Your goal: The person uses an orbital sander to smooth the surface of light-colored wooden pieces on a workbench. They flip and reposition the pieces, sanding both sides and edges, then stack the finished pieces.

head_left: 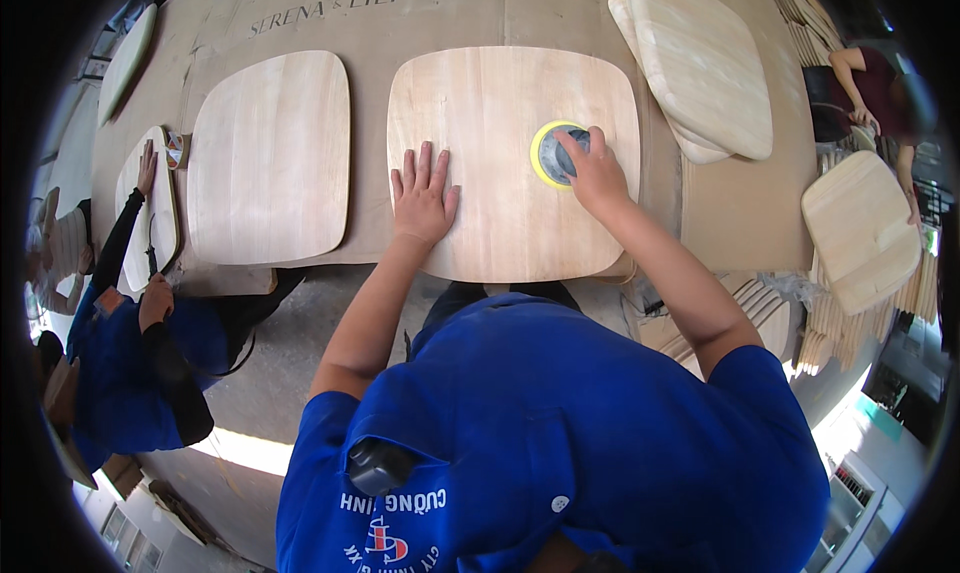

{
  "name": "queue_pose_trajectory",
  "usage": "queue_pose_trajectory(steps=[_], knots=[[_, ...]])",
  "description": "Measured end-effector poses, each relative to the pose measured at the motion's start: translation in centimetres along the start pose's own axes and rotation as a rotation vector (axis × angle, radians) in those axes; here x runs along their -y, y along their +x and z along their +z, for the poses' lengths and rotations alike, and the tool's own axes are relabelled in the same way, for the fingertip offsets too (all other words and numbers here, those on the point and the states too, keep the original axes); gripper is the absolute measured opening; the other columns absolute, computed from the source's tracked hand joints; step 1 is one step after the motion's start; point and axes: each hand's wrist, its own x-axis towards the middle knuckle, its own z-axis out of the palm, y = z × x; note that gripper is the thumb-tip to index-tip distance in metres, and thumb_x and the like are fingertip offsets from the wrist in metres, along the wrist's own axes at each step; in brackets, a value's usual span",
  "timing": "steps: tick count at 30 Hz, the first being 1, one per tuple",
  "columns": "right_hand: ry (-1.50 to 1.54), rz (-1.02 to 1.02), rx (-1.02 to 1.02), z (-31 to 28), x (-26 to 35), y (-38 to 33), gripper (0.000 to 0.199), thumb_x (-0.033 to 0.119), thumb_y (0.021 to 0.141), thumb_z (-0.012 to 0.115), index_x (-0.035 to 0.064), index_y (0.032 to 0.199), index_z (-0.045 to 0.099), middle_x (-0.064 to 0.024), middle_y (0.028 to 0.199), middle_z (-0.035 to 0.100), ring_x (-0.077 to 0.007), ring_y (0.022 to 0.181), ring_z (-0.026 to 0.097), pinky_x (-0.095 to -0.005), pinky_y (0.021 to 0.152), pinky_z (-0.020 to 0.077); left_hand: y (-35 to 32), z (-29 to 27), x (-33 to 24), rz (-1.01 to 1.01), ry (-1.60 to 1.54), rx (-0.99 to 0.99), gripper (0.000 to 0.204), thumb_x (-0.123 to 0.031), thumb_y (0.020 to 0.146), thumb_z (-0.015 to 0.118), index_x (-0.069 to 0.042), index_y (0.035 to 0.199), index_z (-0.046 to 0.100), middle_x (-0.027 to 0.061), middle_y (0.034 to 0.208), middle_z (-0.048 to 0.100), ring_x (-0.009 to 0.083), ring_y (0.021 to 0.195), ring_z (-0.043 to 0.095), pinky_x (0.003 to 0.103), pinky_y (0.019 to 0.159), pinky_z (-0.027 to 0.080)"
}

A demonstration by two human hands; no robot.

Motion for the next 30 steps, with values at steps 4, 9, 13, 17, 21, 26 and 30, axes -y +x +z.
queue_pose_trajectory(steps=[4,9,13,17,21,26,30], knots=[[-0.007,0.014,0.008,-0.1,0.2,2.0,0.066,0.006,0.080,0.070,0.0288,0.136,0.044,-0.0190,0.132,0.038,-0.0391,0.103,0.057,-0.0449,0.085,0.0523,1.6,-0.5,1.1,0.121,-0.014,0.032,0.059,-0.038,0.093,0.046,-0.022,0.149,0.032,0.0077,0.158,0.021,0.0372,0.144,0.019,0.056,0.115,0.016],[0.007,0.117,-0.069,-0.7,0.5,6.5,0.065,0.008,0.079,0.073,0.0263,0.134,0.044,-0.0207,0.129,0.040,-0.0420,0.103,0.058,-0.0463,0.087,0.0515,8.1,-0.2,2.9,0.181,0.004,0.022,0.056,-0.036,0.097,0.042,-0.023,0.150,0.030,0.0054,0.159,0.021,0.0326,0.146,0.017,0.052,0.117,0.016],[0.016,0.121,0.018,-0.8,1.2,5.0,0.065,0.007,0.080,0.071,0.0275,0.135,0.044,-0.0192,0.130,0.038,-0.0402,0.104,0.057,-0.0453,0.087,0.0519,13.3,0.1,4.2,0.037,0.066,0.044,0.058,-0.045,0.099,0.035,-0.024,0.152,0.023,0.0044,0.160,0.016,0.0320,0.146,0.015,0.051,0.117,0.017],[0.036,0.054,0.116,-0.6,1.9,-0.2,0.067,0.004,0.078,0.071,0.0281,0.135,0.045,-0.0175,0.129,0.039,-0.0385,0.104,0.057,-0.0443,0.088,0.0516,15.7,0.4,5.4,-0.067,0.062,0.022,0.062,-0.049,0.099,0.034,-0.021,0.153,0.022,0.0060,0.160,0.015,0.0317,0.147,0.014,0.049,0.118,0.016],[0.040,-0.013,0.140,-0.7,1.1,-3.2,0.069,0.004,0.076,0.073,0.0281,0.134,0.046,-0.0174,0.128,0.041,-0.0384,0.105,0.056,-0.0444,0.089,0.0508,14.6,1.1,5.9,-0.001,0.024,-0.024,0.064,-0.046,0.099,0.035,-0.013,0.152,0.023,0.0111,0.159,0.016,0.0331,0.146,0.016,0.047,0.118,0.019],[-0.032,0.075,0.075,-1.5,-1.8,-1.4,0.069,0.005,0.075,0.075,0.0267,0.134,0.046,-0.0186,0.131,0.040,-0.0400,0.108,0.055,-0.0456,0.091,0.0494,8.9,0.6,7.0,0.164,0.008,-0.025,0.065,-0.040,0.098,0.039,-0.005,0.150,0.024,0.0160,0.158,0.018,0.0342,0.145,0.018,0.047,0.117,0.020],[-0.050,0.144,0.023,-2.3,-3.9,2.9,0.070,0.005,0.077,0.074,0.0263,0.136,0.044,-0.0180,0.131,0.040,-0.0400,0.110,0.055,-0.0460,0.092,0.0492,3.8,-0.5,7.7,0.256,-0.035,0.027,0.065,-0.037,0.095,0.044,-0.004,0.149,0.026,0.0173,0.157,0.020,0.0356,0.144,0.019,0.047,0.116,0.021]])
